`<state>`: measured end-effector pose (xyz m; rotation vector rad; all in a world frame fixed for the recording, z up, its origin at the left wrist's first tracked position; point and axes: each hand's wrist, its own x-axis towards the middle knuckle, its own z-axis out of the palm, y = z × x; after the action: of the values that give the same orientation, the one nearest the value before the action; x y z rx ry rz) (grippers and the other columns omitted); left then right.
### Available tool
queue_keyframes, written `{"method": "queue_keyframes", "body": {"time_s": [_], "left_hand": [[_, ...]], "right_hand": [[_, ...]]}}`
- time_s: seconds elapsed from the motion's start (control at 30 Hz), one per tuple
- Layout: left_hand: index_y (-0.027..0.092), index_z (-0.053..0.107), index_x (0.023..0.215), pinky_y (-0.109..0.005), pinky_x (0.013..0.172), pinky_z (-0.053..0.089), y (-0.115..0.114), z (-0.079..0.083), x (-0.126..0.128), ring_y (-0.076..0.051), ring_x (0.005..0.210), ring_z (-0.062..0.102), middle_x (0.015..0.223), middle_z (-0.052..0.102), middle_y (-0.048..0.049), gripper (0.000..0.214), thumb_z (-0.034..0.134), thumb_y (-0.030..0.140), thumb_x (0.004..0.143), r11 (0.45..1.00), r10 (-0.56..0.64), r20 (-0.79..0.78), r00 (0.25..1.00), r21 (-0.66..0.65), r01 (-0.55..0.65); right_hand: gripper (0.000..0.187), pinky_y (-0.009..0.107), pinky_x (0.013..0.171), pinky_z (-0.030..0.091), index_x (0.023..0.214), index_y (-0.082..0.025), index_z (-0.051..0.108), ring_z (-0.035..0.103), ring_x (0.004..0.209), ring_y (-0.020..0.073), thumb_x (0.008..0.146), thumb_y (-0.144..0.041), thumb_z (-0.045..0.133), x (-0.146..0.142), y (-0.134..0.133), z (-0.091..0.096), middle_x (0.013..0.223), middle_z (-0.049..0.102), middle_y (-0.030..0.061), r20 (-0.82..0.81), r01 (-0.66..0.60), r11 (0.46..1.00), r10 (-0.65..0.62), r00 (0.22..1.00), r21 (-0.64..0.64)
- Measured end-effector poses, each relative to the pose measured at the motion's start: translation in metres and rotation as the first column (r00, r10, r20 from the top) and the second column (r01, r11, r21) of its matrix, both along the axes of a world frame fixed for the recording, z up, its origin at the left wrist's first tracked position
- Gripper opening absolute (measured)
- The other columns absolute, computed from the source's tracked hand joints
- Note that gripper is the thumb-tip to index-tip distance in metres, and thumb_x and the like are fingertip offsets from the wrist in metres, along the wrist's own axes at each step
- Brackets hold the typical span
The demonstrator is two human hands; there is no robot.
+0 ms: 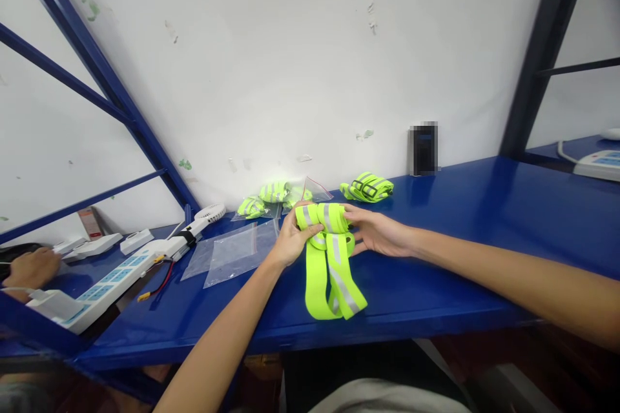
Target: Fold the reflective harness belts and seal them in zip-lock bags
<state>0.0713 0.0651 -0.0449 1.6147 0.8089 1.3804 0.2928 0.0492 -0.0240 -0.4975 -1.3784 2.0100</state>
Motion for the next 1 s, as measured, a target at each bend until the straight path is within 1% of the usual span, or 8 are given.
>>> {"method": "queue_keyframes", "body": {"time_s": [0.1,0.23,0.33,0.5,0.63,0.77,0.83,1.0], "left_hand": [[0.018,0.060,0.100,-0.027,0.081,0.047,-0.002,0.004,0.001,-0.017,0.092,0.060,0.105,0.063,-0.0035,0.040,0.078,0.019,0.064,0.999,-0.010,-0.002,1.000,0.043,0.010],[0.018,0.063,0.093,-0.030,0.086,0.046,-0.001,0.006,0.003,-0.020,0.102,0.059,0.115,0.062,-0.0053,0.032,0.077,0.017,0.064,0.995,-0.002,-0.009,1.000,0.095,0.003],[0.018,0.063,0.093,-0.029,0.083,0.046,0.000,0.006,0.003,-0.018,0.095,0.061,0.110,0.064,-0.0043,0.033,0.077,0.018,0.063,0.996,0.011,0.000,1.000,0.086,-0.011],[0.018,0.060,0.096,-0.026,0.072,0.047,0.002,0.004,0.000,-0.013,0.077,0.059,0.087,0.064,0.0007,0.038,0.079,0.021,0.063,0.999,0.037,0.051,0.998,0.035,-0.039],[0.019,0.056,0.096,-0.024,0.068,0.047,0.001,0.004,-0.002,-0.012,0.072,0.058,0.080,0.060,0.0028,0.041,0.079,0.021,0.063,0.998,0.056,0.077,0.995,0.031,-0.058],[0.019,0.054,0.099,-0.025,0.070,0.047,-0.002,0.004,-0.002,-0.012,0.073,0.058,0.081,0.060,0.0026,0.045,0.080,0.022,0.062,1.000,0.002,0.101,0.995,-0.022,0.000],[0.019,0.054,0.099,-0.025,0.070,0.047,-0.004,0.004,-0.002,-0.012,0.073,0.058,0.081,0.060,0.0019,0.044,0.080,0.021,0.063,0.998,-0.047,0.055,0.997,-0.045,0.049],[0.017,0.057,0.095,-0.023,0.066,0.045,-0.010,0.010,0.002,-0.012,0.073,0.055,0.080,0.058,0.0008,0.039,0.080,0.021,0.064,0.996,-0.083,-0.045,0.996,-0.014,0.082]], "right_hand": [[0.049,0.047,0.082,0.055,0.135,-0.035,0.039,0.065,0.100,0.0250,0.089,-0.029,0.054,-0.001,-0.003,0.000,0.128,0.056,0.0068,-0.015,-0.068,0.998,0.068,0.998,0.007],[0.061,0.043,0.087,0.053,0.137,-0.034,0.039,0.060,0.110,0.0230,0.082,-0.010,0.054,-0.004,-0.001,-0.005,0.127,0.057,0.0057,-0.073,-0.010,1.000,0.011,0.997,0.009],[0.064,0.041,0.089,0.052,0.139,-0.031,0.037,0.063,0.107,0.0214,0.082,-0.007,0.052,-0.005,0.003,-0.008,0.123,0.061,0.0062,-0.094,0.026,1.000,-0.027,0.995,-0.010],[0.064,0.045,0.096,0.048,0.144,-0.031,0.028,0.065,0.105,0.0219,0.087,-0.012,0.048,-0.003,0.003,-0.005,0.122,0.062,0.0070,-0.135,-0.027,0.999,0.022,0.991,-0.037],[0.066,0.039,0.093,0.051,0.145,-0.034,0.023,0.068,0.099,0.0186,0.090,-0.016,0.053,-0.004,0.002,-0.006,0.117,0.065,0.0056,-0.099,0.028,0.999,-0.031,0.995,-0.031],[0.050,0.032,0.085,0.055,0.134,-0.020,0.041,0.070,0.092,0.0172,0.088,-0.019,0.060,-0.006,0.003,-0.013,0.109,0.068,0.0097,-0.039,-0.030,0.999,0.029,0.999,-0.044],[0.045,0.029,0.079,0.057,0.126,-0.018,0.048,0.070,0.089,0.0171,0.084,-0.017,0.063,-0.007,0.004,-0.018,0.106,0.069,0.0099,-0.006,-0.045,0.998,0.045,0.999,-0.036],[0.045,0.024,0.062,0.056,0.117,-0.019,0.054,0.069,0.075,0.0153,0.075,-0.009,0.066,-0.014,0.005,-0.028,0.096,0.071,0.0065,0.055,0.116,0.993,-0.118,0.992,0.038]]}}
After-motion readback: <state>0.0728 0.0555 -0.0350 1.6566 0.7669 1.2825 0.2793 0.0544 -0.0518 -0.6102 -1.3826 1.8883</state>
